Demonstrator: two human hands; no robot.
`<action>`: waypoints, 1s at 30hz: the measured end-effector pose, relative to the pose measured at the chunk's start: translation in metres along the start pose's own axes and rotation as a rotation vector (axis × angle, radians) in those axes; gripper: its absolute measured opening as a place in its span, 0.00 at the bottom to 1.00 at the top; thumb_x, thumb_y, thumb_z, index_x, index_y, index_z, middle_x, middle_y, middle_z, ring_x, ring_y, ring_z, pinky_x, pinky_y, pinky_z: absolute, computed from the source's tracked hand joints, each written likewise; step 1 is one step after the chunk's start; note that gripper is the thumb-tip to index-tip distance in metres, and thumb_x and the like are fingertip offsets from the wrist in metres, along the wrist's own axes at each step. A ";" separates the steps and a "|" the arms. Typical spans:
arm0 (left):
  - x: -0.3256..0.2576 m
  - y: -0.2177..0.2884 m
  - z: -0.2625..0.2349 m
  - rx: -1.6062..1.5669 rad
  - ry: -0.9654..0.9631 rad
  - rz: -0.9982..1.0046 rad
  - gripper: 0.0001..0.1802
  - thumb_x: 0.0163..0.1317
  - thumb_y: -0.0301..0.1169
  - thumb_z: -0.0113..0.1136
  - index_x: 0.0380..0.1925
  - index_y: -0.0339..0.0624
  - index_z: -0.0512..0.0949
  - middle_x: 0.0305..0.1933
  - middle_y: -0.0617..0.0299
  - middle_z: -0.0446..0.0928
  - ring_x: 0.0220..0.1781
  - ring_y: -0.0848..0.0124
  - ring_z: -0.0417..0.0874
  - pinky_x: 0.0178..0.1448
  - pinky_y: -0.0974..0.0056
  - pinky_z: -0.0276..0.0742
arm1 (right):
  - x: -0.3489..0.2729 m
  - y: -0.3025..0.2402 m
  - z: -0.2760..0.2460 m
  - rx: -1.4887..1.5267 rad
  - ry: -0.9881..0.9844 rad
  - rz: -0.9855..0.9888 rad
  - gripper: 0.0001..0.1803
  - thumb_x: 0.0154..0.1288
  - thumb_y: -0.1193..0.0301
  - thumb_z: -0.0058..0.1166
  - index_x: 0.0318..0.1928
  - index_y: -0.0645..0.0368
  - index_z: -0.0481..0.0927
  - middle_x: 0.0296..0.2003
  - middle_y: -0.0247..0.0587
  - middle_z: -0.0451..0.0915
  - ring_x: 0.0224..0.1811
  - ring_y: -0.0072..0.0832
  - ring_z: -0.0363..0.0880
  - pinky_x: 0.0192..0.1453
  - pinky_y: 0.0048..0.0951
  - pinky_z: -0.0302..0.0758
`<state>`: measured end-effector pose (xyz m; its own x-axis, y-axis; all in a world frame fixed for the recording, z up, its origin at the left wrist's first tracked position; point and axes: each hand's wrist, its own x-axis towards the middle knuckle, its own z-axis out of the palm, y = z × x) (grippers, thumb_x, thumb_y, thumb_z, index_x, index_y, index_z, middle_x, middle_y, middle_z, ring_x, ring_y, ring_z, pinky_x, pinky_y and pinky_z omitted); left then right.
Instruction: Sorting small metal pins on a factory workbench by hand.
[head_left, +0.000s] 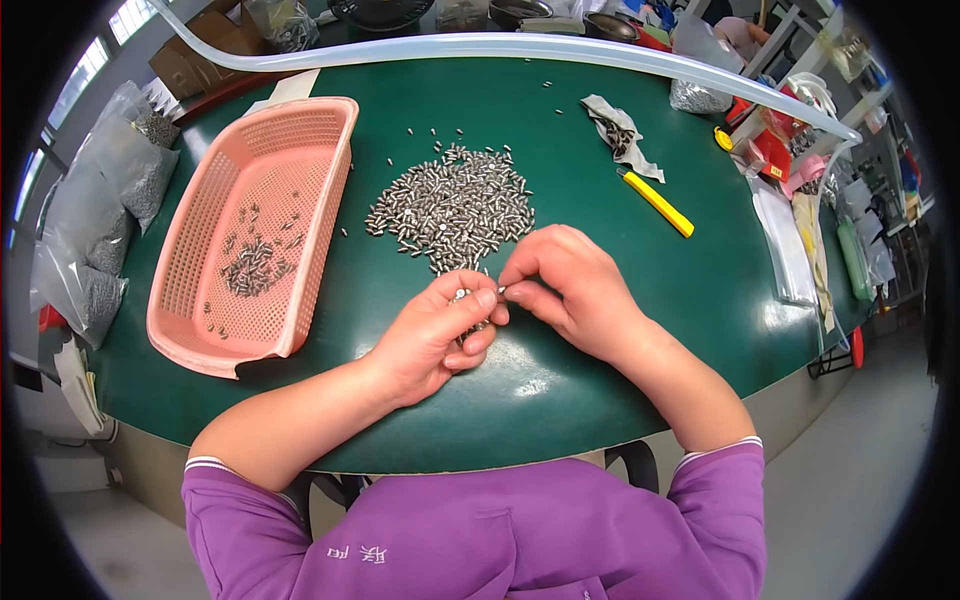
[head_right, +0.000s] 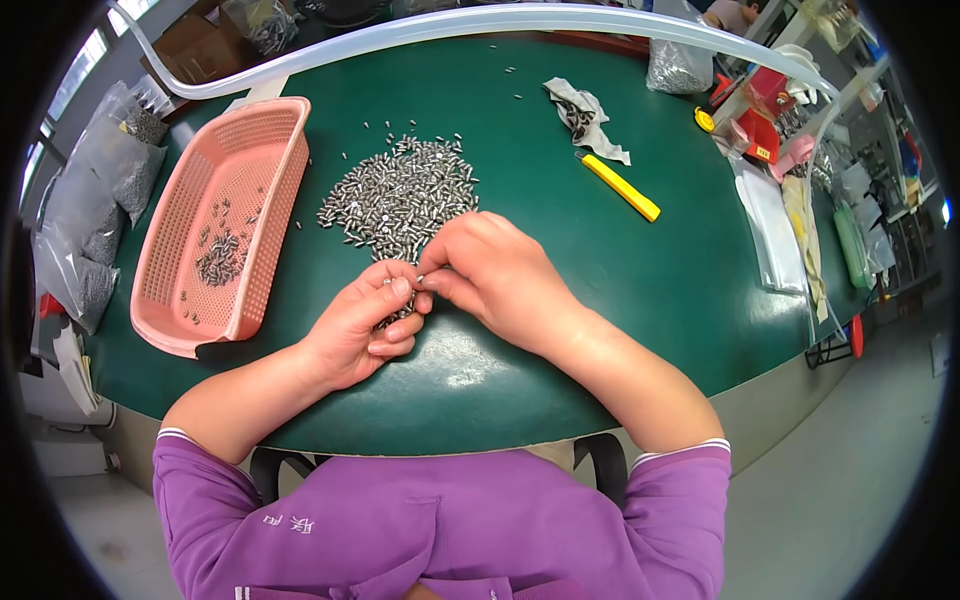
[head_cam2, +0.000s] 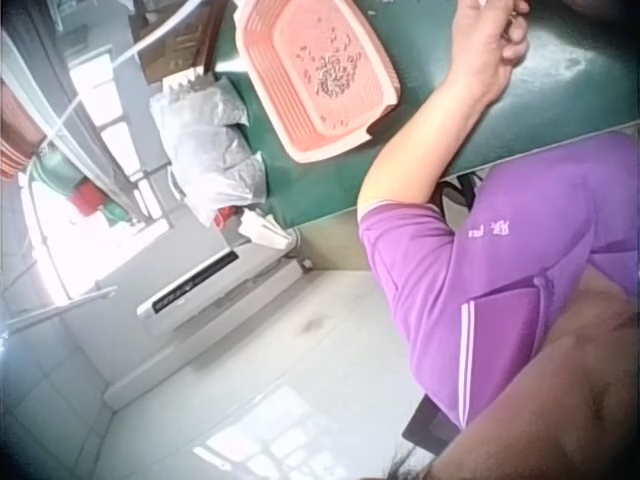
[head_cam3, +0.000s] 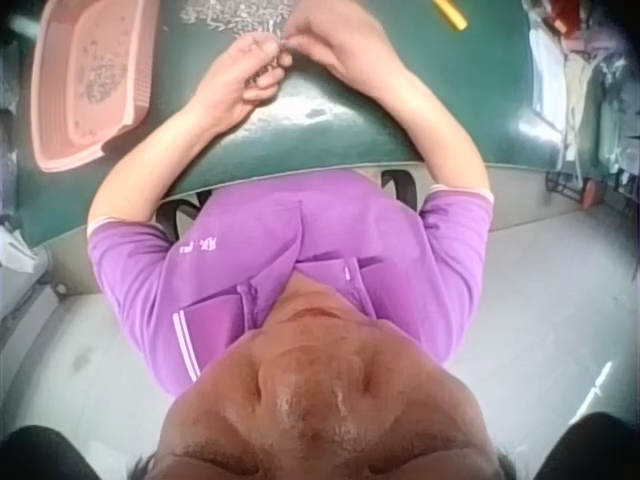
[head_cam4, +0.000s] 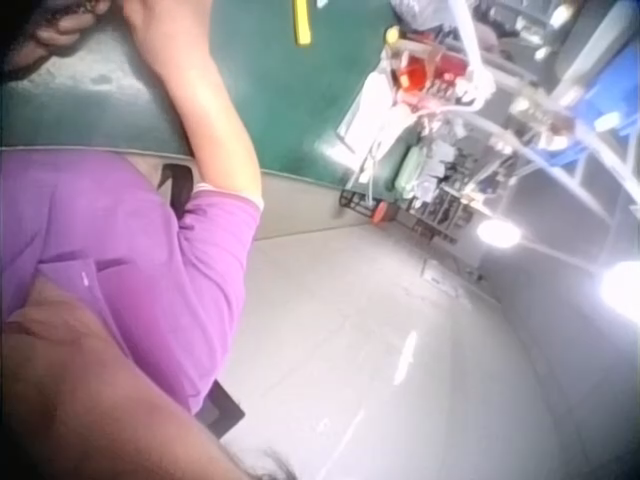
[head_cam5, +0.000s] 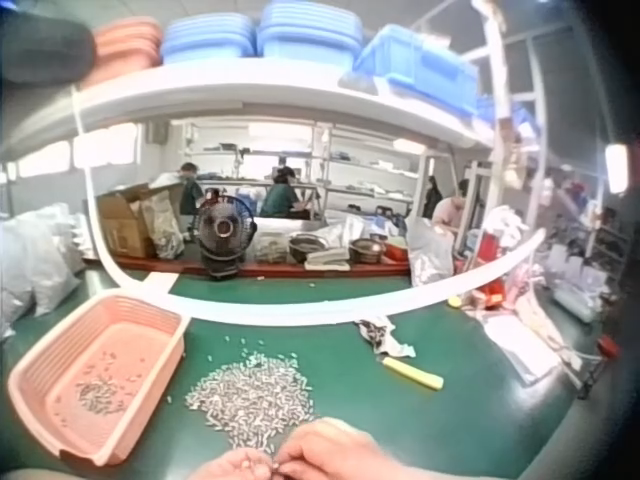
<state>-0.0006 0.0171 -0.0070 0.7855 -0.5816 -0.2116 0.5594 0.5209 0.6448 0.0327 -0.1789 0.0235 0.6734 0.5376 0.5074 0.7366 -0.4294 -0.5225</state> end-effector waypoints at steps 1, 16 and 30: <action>0.000 0.000 0.001 -0.001 -0.001 -0.001 0.08 0.67 0.33 0.53 0.42 0.44 0.68 0.36 0.60 0.71 0.24 0.80 0.63 0.20 0.78 0.54 | 0.000 -0.003 -0.001 -0.002 -0.027 -0.038 0.06 0.55 0.74 0.59 0.33 0.55 0.76 0.34 0.35 0.76 0.40 0.37 0.75 0.44 0.35 0.72; -0.001 0.004 0.003 0.004 0.012 -0.020 0.08 0.69 0.35 0.46 0.39 0.42 0.69 0.36 0.59 0.70 0.24 0.77 0.63 0.21 0.77 0.53 | -0.006 0.019 0.014 -0.165 -0.105 0.018 0.12 0.52 0.75 0.60 0.40 0.52 0.81 0.34 0.33 0.75 0.39 0.33 0.74 0.42 0.33 0.73; -0.002 0.005 0.002 0.005 -0.023 -0.017 0.09 0.68 0.33 0.47 0.42 0.42 0.70 0.37 0.58 0.71 0.24 0.77 0.64 0.21 0.76 0.54 | -0.001 0.007 0.003 0.027 0.006 0.087 0.06 0.54 0.76 0.59 0.32 0.56 0.76 0.35 0.36 0.75 0.39 0.33 0.74 0.41 0.31 0.73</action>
<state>0.0005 0.0197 -0.0024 0.7693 -0.6049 -0.2056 0.5715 0.5077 0.6447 0.0370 -0.1802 0.0178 0.7354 0.4945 0.4634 0.6732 -0.4544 -0.5834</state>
